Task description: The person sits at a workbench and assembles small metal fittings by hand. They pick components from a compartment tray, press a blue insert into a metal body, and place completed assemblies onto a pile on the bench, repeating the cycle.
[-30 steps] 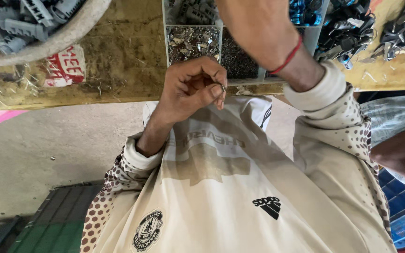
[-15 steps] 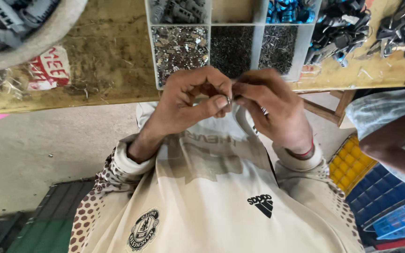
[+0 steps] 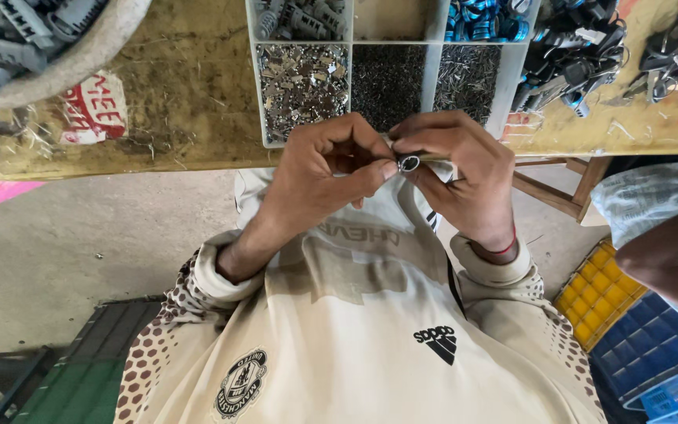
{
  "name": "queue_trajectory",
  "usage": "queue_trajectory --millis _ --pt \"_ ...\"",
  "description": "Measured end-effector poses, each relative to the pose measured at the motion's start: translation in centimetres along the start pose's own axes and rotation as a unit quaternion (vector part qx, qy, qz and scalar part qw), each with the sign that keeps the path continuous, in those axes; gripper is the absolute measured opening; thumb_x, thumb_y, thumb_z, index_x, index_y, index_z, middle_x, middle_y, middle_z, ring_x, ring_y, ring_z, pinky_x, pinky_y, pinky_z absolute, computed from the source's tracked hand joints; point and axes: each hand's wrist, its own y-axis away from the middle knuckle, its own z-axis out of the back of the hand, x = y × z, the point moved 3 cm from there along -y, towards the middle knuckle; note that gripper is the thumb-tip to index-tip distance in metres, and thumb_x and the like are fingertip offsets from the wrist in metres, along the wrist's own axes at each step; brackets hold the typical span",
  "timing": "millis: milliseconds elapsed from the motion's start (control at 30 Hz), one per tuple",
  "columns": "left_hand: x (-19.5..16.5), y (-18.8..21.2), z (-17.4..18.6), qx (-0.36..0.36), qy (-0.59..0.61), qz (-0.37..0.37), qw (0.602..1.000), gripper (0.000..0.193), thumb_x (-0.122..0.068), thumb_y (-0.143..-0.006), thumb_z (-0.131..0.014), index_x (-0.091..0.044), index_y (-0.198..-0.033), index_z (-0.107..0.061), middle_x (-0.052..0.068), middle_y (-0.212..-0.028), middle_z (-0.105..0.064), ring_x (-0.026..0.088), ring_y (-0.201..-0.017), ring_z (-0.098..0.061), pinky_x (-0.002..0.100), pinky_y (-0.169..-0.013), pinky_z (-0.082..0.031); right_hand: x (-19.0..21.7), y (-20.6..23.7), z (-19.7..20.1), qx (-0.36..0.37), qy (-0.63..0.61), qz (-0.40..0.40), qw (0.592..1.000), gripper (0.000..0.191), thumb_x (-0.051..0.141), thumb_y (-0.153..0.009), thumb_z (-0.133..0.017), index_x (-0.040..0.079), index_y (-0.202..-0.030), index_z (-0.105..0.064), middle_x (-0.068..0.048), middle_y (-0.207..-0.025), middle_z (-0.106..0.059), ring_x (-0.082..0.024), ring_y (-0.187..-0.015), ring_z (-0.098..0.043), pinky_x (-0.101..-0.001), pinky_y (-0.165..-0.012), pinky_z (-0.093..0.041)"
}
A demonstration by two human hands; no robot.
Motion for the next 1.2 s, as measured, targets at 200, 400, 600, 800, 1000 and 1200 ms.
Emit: queue_trajectory --millis 200,400,600,800,1000,1200 --pt "-0.8 0.6 -0.1 -0.049 -0.027 0.002 0.998 0.011 -0.008 -0.1 -0.074 -0.002 -0.1 -0.066 -0.002 -0.077 -0.063 -0.001 -0.063 -0.052 0.016 -0.053 -0.04 2.0 -1.1 0.0 -0.019 0.093 0.025 0.995 0.04 -0.014 -0.09 -0.08 0.004 -0.125 -0.073 -0.013 -0.122 -0.068 -0.024 -0.108 -0.072 -0.0277 -0.082 -0.061" --pt "-0.8 0.7 0.2 -0.064 -0.039 -0.008 0.997 0.01 -0.009 -0.098 -0.073 -0.001 -0.097 -0.066 -0.002 -0.078 -0.064 -0.002 -0.061 -0.05 0.016 -0.051 -0.038 1.8 -0.7 -0.5 -0.034 0.116 0.039 0.992 0.04 -0.013 -0.094 -0.081 0.005 -0.129 -0.072 -0.014 -0.123 -0.067 -0.022 -0.104 -0.072 -0.0278 -0.081 -0.061" --pt "-0.7 0.9 0.3 -0.077 -0.056 -0.024 0.995 0.01 -0.007 -0.097 -0.074 -0.001 -0.095 -0.066 -0.002 -0.077 -0.064 -0.002 -0.061 -0.049 0.016 -0.051 -0.037 1.9 -1.1 -0.3 -0.043 0.142 0.126 0.981 0.036 -0.009 -0.088 -0.085 0.004 -0.12 -0.077 -0.014 -0.121 -0.067 -0.023 -0.105 -0.072 -0.0277 -0.083 -0.065" --pt "-0.4 1.0 0.7 -0.054 -0.023 0.008 0.998 0.01 -0.004 -0.098 -0.075 -0.001 -0.095 -0.065 -0.002 -0.079 -0.064 -0.002 -0.067 -0.051 0.017 -0.054 -0.04 1.8 -1.1 -0.3 -0.033 0.133 0.146 0.98 0.037 -0.012 -0.089 -0.082 0.004 -0.121 -0.077 -0.013 -0.121 -0.066 -0.023 -0.104 -0.073 -0.0274 -0.082 -0.066" --pt "-0.9 0.9 -0.2 -0.084 -0.017 -0.021 0.996 0.011 0.001 -0.102 -0.07 -0.001 -0.098 -0.061 -0.001 -0.083 -0.062 0.002 -0.07 -0.049 0.018 -0.057 -0.039 2.5 -1.0 0.2 -0.004 0.158 0.123 0.98 0.036 -0.012 -0.087 -0.084 0.005 -0.119 -0.079 -0.007 -0.112 -0.068 -0.017 -0.091 -0.071 -0.029 -0.075 -0.06" --pt "-1.5 0.9 -2.2 -0.121 -0.178 -0.207 0.954 0.02 0.003 -0.099 -0.072 0.0 -0.116 -0.062 0.014 -0.107 -0.069 0.019 -0.1 -0.073 0.027 -0.087 -0.067 4.4 -1.6 -1.4 -0.096 0.285 0.0 0.954 0.043 -0.004 -0.07 -0.089 -0.001 -0.111 -0.076 -0.012 -0.097 -0.067 -0.024 -0.081 -0.072 -0.0345 -0.068 -0.058"
